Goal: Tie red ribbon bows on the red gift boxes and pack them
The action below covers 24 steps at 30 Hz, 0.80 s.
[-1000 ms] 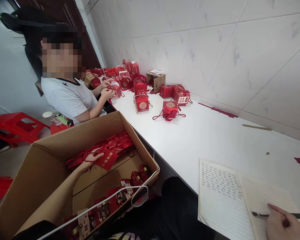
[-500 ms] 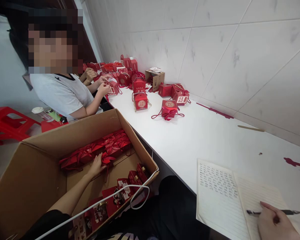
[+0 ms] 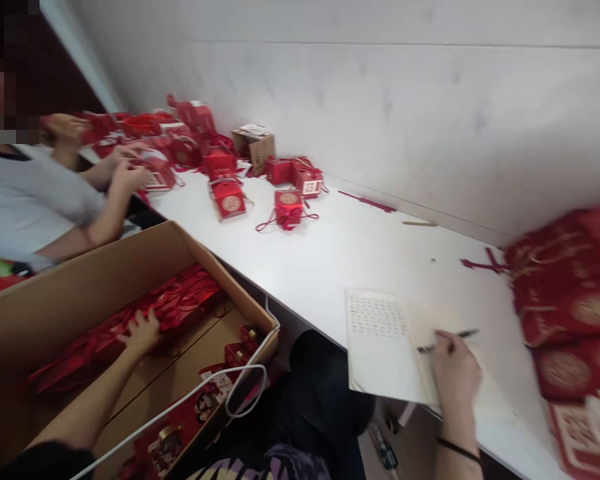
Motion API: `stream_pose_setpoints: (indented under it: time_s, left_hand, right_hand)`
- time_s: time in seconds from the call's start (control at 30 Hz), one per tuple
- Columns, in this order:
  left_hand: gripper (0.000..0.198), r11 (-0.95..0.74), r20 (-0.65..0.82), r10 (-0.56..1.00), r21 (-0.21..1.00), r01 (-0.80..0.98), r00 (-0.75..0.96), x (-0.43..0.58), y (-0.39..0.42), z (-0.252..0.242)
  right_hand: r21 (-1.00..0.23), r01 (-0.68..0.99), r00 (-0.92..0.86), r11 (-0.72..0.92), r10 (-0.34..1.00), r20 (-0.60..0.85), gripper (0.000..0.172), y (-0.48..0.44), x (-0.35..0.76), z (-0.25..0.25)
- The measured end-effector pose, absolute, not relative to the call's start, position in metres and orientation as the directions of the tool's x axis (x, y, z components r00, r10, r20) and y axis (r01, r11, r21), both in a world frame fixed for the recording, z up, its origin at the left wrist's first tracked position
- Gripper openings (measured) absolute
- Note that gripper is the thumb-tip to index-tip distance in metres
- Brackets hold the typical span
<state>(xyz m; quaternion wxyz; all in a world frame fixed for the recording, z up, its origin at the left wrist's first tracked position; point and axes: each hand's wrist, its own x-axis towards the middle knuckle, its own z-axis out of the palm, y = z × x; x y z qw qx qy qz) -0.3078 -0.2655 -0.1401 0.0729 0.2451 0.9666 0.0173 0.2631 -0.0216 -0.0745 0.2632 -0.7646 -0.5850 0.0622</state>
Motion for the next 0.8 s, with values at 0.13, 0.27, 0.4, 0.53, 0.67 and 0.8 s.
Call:
stream_pose_setpoints:
  time_s: [0.13, 0.27, 0.4, 0.53, 0.67, 0.8]
  left_hand:
    - [0.039, 0.736, -0.051, 0.672, 0.158, 0.658, -0.739, -0.292, -0.232, -0.095]
    - [0.032, 0.446, 0.247, 0.812, 0.323, 0.835, -0.529, -0.237, -0.182, -0.033]
    - [0.028, 0.018, 0.447, 0.875, 0.355, 0.935, -0.187, -0.148, -0.122, 0.012]
    - [0.029, -0.383, 0.214, 0.920, 0.320, 0.867, 0.327, -0.058, -0.063, 0.023]
    - [0.049, -0.502, -0.121, 0.824, 0.296, 0.813, 0.553, 0.001, -0.018, 0.006]
    - [0.086, -0.446, -0.235, 0.810, 0.350, 0.824, 0.538, 0.015, 0.000, -0.024]
  right_hand:
    - [-0.619, 0.764, 0.359, -0.182, 0.917, 0.173, 0.041, -0.027, 0.250, -0.062]
    - [-0.698, 0.706, 0.361, -0.117, 0.908, 0.213, 0.045, -0.028, 0.252, -0.065]
    - [-0.793, 0.607, 0.284, 0.060, 0.915, 0.287, 0.039, -0.029, 0.252, -0.069]
    - [-0.833, 0.549, 0.303, 0.062, 0.915, 0.268, 0.025, -0.031, 0.249, -0.068]
    - [-0.904, 0.419, 0.359, 0.090, 0.898, 0.256, 0.031, -0.038, 0.247, -0.066]
    - [-0.891, 0.420, 0.357, 0.172, 0.872, 0.336, 0.040, -0.038, 0.249, -0.067]
